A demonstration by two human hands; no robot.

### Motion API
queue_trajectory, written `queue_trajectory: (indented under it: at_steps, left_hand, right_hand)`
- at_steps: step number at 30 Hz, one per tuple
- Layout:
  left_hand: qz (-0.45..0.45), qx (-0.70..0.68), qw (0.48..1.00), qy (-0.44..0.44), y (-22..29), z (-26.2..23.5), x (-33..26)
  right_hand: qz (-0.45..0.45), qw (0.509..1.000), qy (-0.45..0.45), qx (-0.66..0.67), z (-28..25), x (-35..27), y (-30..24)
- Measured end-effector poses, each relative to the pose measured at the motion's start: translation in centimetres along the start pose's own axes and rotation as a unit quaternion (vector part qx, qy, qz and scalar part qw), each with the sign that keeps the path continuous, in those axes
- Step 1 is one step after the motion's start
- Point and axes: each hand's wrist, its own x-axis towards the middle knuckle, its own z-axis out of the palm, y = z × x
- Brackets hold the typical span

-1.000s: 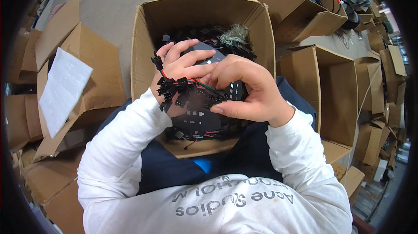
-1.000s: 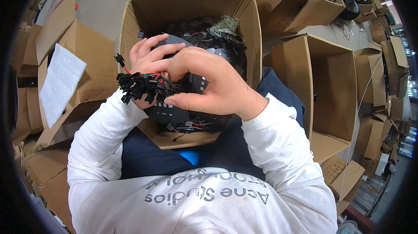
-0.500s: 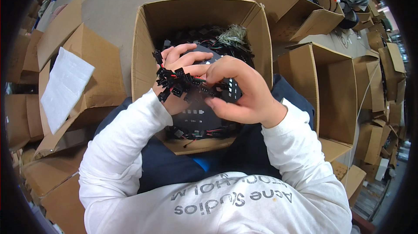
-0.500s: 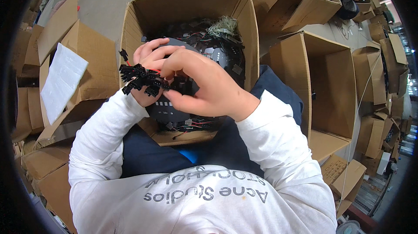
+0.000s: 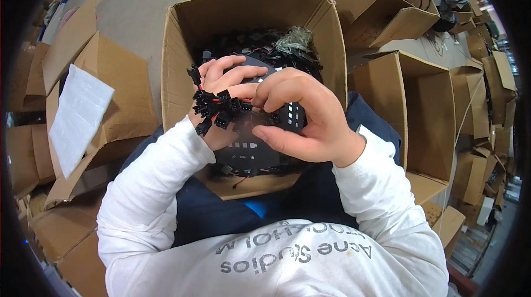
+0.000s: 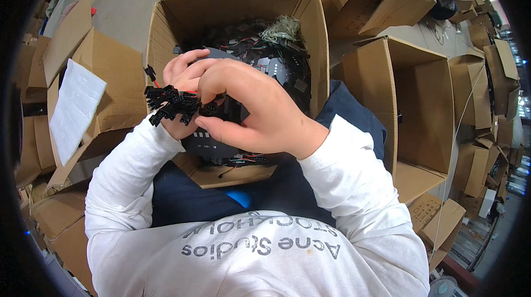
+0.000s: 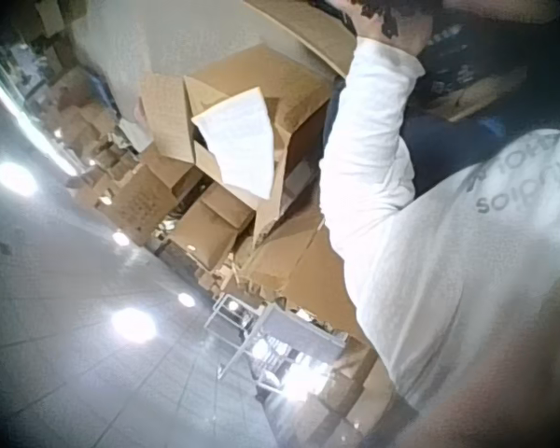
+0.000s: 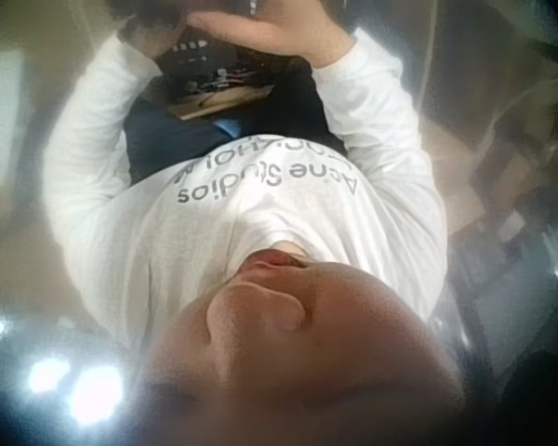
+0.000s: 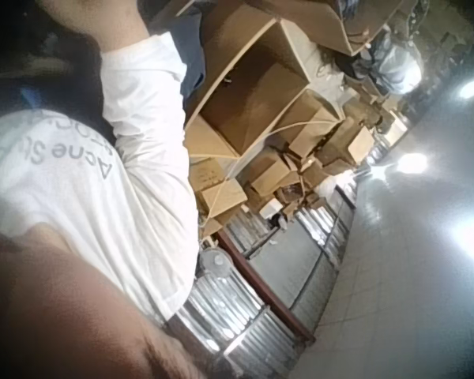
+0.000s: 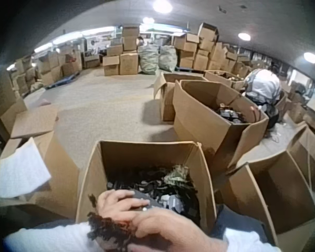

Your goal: The recorder is sorting various plastic and electronic components into cardboard boxes while sitting on the floor of a warehouse/factory.

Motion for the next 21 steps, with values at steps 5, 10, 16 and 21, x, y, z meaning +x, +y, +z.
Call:
queue_trajectory:
  at_steps: [5,10,16,21]
  left_hand:
    - [-0.022,0.011,1.0,-0.007,0.0,0.2,-0.4]
    - [-0.024,-0.003,1.0,-0.011,0.4,0.1,-0.6]
    - [-0.029,0.022,0.999,0.023,0.3,1.0,-1.2]
    - [-0.027,0.036,0.999,0.019,0.1,1.3,-1.3]
  right_hand:
    - [0.039,0.999,0.029,-0.005,1.1,0.1,-0.2]
    - [0.03,0.993,0.01,-0.116,1.7,-0.4,-0.6]
    - [-0.004,0.997,0.023,-0.074,1.6,-0.4,-0.7]
    - [-0.009,0.992,0.009,-0.129,2.1,-0.5,-1.1]
